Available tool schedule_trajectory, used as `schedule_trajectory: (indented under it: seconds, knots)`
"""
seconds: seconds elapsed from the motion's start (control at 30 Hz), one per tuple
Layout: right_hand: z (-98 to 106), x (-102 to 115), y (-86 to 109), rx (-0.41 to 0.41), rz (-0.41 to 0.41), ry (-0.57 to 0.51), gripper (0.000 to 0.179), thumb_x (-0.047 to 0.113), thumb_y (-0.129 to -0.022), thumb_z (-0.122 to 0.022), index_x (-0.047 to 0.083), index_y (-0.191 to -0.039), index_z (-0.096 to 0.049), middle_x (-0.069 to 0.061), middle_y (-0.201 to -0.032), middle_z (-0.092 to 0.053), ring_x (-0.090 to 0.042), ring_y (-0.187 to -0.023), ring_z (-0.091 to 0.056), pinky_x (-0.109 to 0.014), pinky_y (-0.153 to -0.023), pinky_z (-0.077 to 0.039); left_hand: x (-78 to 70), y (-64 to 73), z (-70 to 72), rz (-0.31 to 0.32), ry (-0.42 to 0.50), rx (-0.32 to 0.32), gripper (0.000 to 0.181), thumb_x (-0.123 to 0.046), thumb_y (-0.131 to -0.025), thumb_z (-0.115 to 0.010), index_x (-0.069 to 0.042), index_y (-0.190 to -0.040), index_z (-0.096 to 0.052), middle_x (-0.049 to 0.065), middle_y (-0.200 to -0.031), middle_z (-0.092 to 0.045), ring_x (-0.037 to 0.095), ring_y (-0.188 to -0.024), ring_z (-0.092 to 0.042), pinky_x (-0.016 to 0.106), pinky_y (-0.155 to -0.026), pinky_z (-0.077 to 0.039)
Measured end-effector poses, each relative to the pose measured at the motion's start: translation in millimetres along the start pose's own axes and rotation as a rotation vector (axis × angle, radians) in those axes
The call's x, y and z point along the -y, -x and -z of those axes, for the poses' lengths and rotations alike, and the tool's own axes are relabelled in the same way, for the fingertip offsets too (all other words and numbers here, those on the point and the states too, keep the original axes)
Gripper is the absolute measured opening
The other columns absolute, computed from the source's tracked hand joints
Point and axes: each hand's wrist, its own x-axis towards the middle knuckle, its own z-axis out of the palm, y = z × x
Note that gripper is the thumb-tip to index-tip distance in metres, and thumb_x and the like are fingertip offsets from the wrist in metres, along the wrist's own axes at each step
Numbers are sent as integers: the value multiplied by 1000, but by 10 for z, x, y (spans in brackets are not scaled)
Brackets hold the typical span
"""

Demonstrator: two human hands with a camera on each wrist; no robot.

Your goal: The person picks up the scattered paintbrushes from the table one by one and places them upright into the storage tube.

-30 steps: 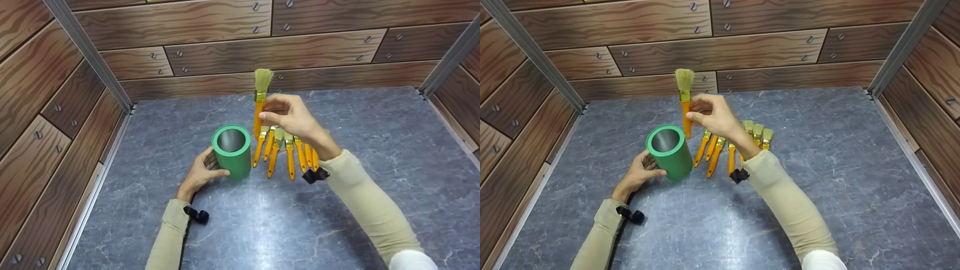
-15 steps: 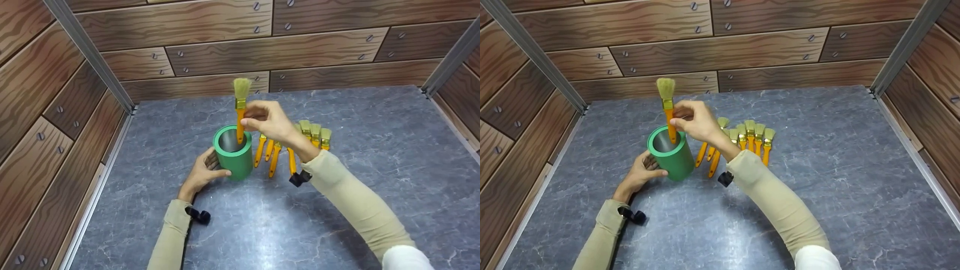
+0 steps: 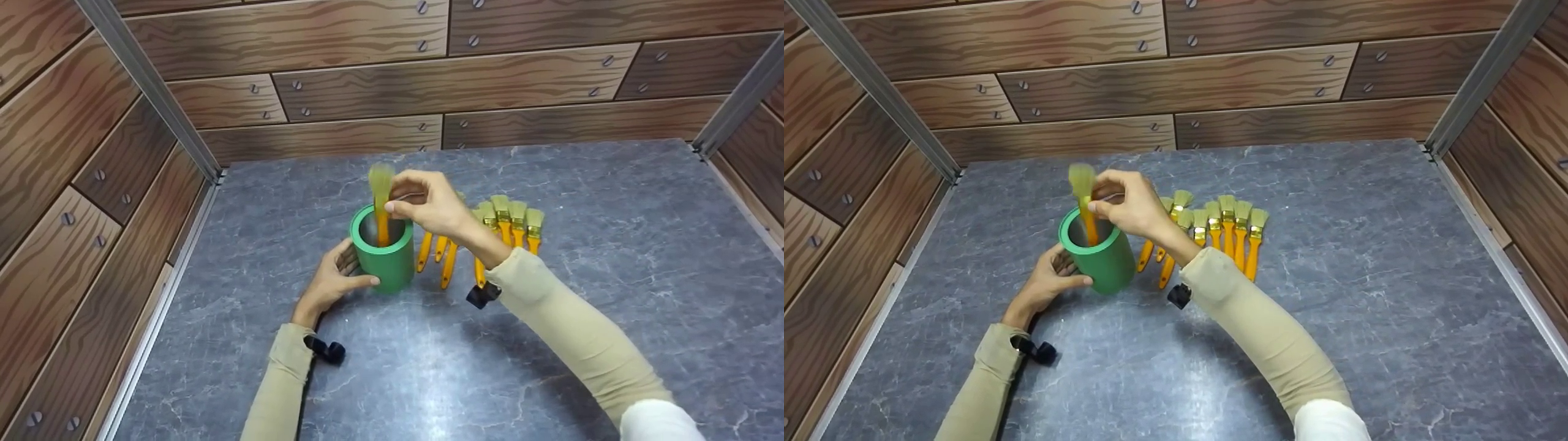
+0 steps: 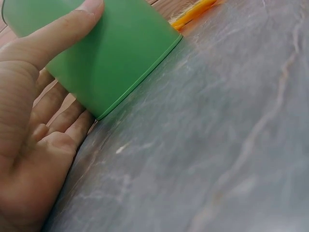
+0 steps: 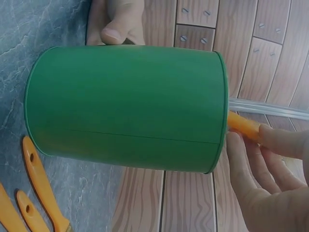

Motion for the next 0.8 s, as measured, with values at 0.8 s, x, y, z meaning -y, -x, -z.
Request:
schedule_trajectory:
  seconds: [0.8]
  knots:
    - [221, 53, 216, -6, 4, 151, 26, 10, -102, -74, 3, -127, -72, -19, -123, -75, -36, -110, -76, -43, -97, -66, 6, 4, 4, 8, -20, 11, 93, -7, -83, -93, -21, -163, -46, 5, -161, -55, 25, -152, -49, 38, -129, -40]
